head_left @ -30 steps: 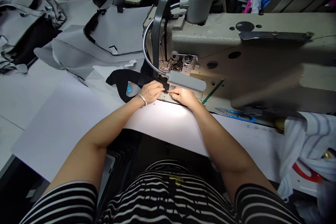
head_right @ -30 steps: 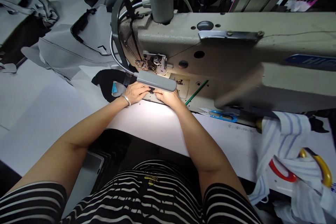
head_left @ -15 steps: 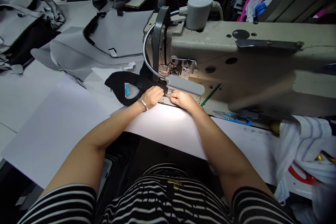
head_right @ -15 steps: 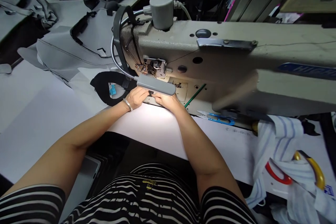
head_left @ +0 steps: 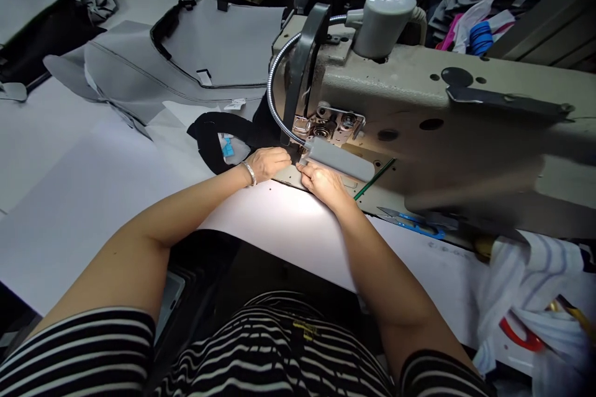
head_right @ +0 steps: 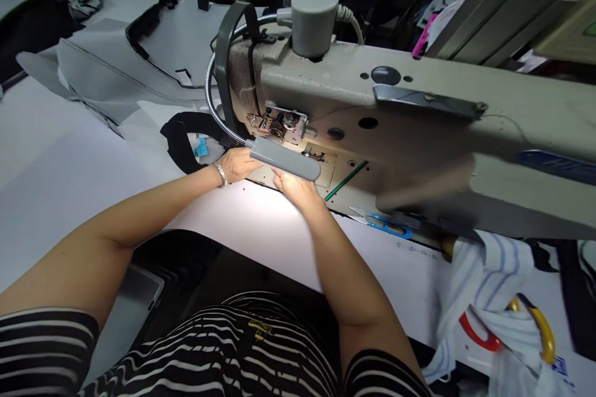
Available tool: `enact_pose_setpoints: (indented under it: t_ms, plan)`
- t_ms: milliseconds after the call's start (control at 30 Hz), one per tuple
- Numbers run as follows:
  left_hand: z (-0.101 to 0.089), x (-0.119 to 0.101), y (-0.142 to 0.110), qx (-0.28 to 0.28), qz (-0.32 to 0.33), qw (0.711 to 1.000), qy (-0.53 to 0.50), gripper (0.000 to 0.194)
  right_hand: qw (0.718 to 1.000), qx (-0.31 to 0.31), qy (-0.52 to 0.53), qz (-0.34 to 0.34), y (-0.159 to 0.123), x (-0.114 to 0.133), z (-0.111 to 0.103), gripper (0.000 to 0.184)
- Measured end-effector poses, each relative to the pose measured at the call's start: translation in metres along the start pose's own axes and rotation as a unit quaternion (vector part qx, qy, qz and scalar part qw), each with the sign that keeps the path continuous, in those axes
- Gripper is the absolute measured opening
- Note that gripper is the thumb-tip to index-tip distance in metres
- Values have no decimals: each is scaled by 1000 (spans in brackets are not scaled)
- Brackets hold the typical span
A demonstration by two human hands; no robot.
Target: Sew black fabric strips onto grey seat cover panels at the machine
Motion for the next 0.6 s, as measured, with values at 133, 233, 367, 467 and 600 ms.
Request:
enact_pose_setpoints:
  t_ms: [133, 233, 367, 467, 600]
  plan:
    - [12, 13, 9, 0, -29, 1000, 3, 42, 999, -19, -32, 28, 2, 1, 2, 36]
    - [17, 19, 13, -24, -47, 999, 12, 42, 998, -33, -42, 34, 3, 2, 2, 36]
    - [17, 19, 15, -64, -62, 996, 12, 46, 997, -54, -58, 25, 3, -1, 4, 36]
    - [19, 19, 14, -58, -83, 995, 3, 46, 996, -65, -65, 13, 3, -2, 5, 35]
    - [20, 19, 11, -57, -88, 994, -9, 44, 995, -74, -59, 9, 3, -2, 5, 35]
Point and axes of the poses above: each hand's wrist, its own y-axis towards the middle knuckle, its own z-axis out of the palm, x = y × z, the point moved 6 cm from there along y, towards the middle knuckle, and after that the axes turned 15 degrees about -x, right-handed, at the moved point
